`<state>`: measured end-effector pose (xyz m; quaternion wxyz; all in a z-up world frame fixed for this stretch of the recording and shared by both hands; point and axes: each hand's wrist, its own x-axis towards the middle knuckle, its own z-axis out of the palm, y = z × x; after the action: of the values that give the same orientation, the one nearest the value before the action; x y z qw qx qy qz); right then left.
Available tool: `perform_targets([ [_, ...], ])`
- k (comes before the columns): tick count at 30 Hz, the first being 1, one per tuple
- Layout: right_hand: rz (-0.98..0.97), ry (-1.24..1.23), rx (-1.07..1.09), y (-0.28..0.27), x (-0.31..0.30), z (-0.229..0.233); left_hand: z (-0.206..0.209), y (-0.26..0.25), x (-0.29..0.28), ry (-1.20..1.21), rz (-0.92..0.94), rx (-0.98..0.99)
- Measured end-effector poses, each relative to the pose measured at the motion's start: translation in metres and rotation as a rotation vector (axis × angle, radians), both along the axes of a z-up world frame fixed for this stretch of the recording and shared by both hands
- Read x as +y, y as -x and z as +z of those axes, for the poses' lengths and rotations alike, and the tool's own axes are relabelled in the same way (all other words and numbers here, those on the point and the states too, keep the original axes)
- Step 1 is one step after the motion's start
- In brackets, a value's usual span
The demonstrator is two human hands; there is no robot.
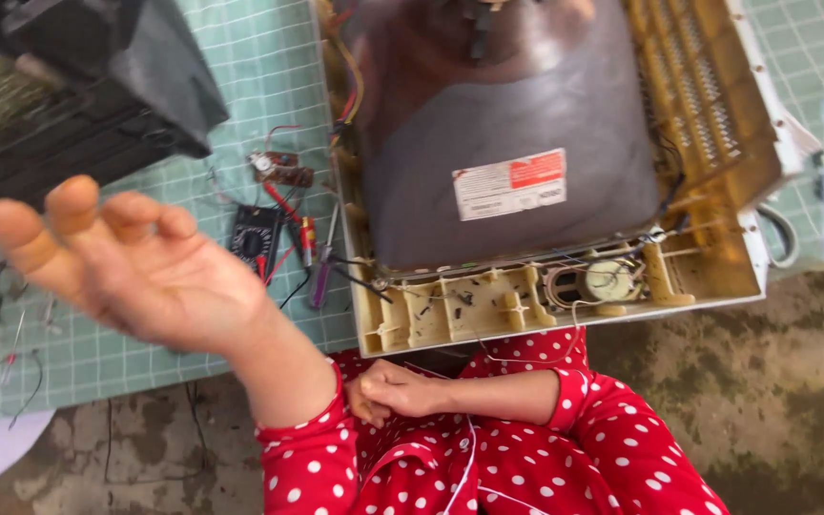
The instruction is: The person repairs a CRT television by stripping and twisting wires, wrapping them with electrical tape, and using a soldering iron to secure connections. They also use a multimeter to test components and connect a circuit board to the CRT neck.
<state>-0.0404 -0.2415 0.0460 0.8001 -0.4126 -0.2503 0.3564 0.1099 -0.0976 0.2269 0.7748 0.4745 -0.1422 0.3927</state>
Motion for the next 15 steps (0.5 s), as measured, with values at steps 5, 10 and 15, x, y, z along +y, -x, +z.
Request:
perform_targets([
  [5, -0.081, 0.028, -0.233, 0.002, 0.006, 0.009, 0.002, -0.006, 0.005, 0.065, -0.003, -0.072],
  [10, -0.189, 0.064, -0.309, -0.013, 0.012, 0.02, -0.001, -0.008, 0.008, 0.109, 0.031, -0.068],
  [15, -0.086, 0.0, -0.302, -0.012, 0.008, 0.031, -0.009, -0.029, 0.016, -0.016, 0.039, -0.106],
])
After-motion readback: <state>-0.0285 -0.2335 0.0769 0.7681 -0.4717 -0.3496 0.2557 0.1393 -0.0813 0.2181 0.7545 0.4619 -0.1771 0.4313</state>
